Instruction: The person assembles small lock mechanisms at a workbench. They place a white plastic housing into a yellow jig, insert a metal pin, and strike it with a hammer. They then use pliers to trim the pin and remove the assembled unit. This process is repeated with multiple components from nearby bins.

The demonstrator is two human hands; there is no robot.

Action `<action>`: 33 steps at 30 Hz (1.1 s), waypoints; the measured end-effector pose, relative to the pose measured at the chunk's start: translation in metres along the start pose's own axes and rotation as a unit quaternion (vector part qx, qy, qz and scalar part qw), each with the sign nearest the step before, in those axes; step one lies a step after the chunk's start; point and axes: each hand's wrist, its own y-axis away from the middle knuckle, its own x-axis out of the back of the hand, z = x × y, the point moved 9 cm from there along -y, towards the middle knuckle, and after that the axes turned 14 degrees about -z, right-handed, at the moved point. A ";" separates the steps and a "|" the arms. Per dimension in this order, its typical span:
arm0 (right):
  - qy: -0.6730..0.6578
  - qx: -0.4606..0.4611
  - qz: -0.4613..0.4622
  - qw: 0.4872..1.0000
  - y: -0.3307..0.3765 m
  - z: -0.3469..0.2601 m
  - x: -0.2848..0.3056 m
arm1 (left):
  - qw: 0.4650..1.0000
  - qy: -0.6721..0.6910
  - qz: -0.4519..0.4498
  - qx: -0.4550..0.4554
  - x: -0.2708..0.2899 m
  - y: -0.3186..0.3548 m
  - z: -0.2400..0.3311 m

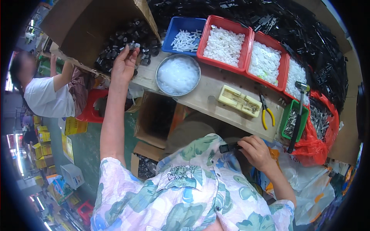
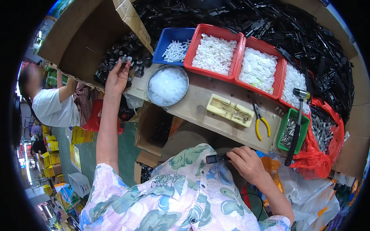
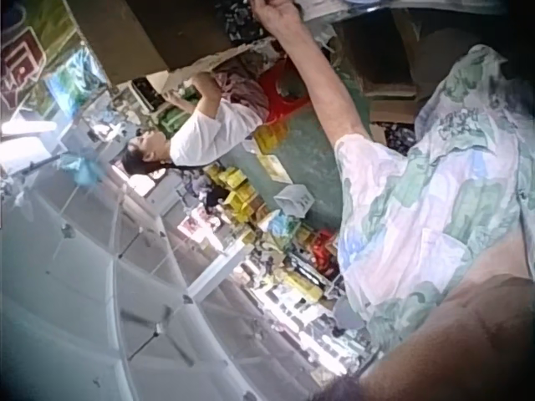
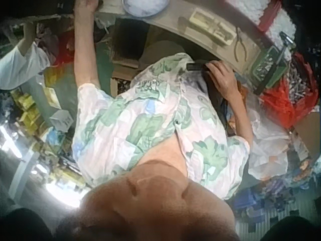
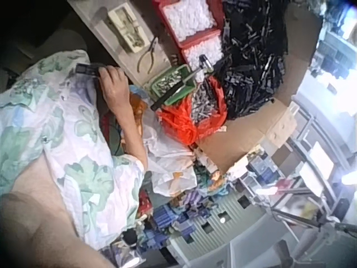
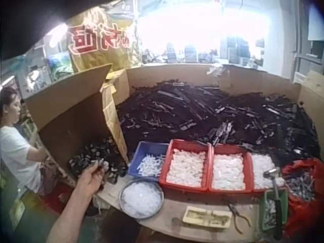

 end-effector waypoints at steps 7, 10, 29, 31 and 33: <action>0.106 -0.057 0.131 0.984 -0.044 0.014 0.064 | 0.999 -0.014 -0.037 0.024 -0.024 0.020 -0.011; 0.151 -0.087 0.100 0.980 -0.065 0.039 0.054 | 1.000 -0.015 -0.023 0.010 -0.020 0.018 -0.011; 0.131 -0.078 0.118 0.981 -0.076 0.031 0.068 | 0.983 0.033 -0.123 0.134 -0.175 0.094 -0.095; -0.047 -0.071 0.158 0.984 -0.085 0.034 0.080 | 0.972 0.059 -0.142 0.180 -0.191 0.104 -0.127; -0.173 -0.050 0.190 0.965 -0.100 0.035 0.085 | 0.960 0.083 -0.174 0.202 -0.207 0.111 -0.153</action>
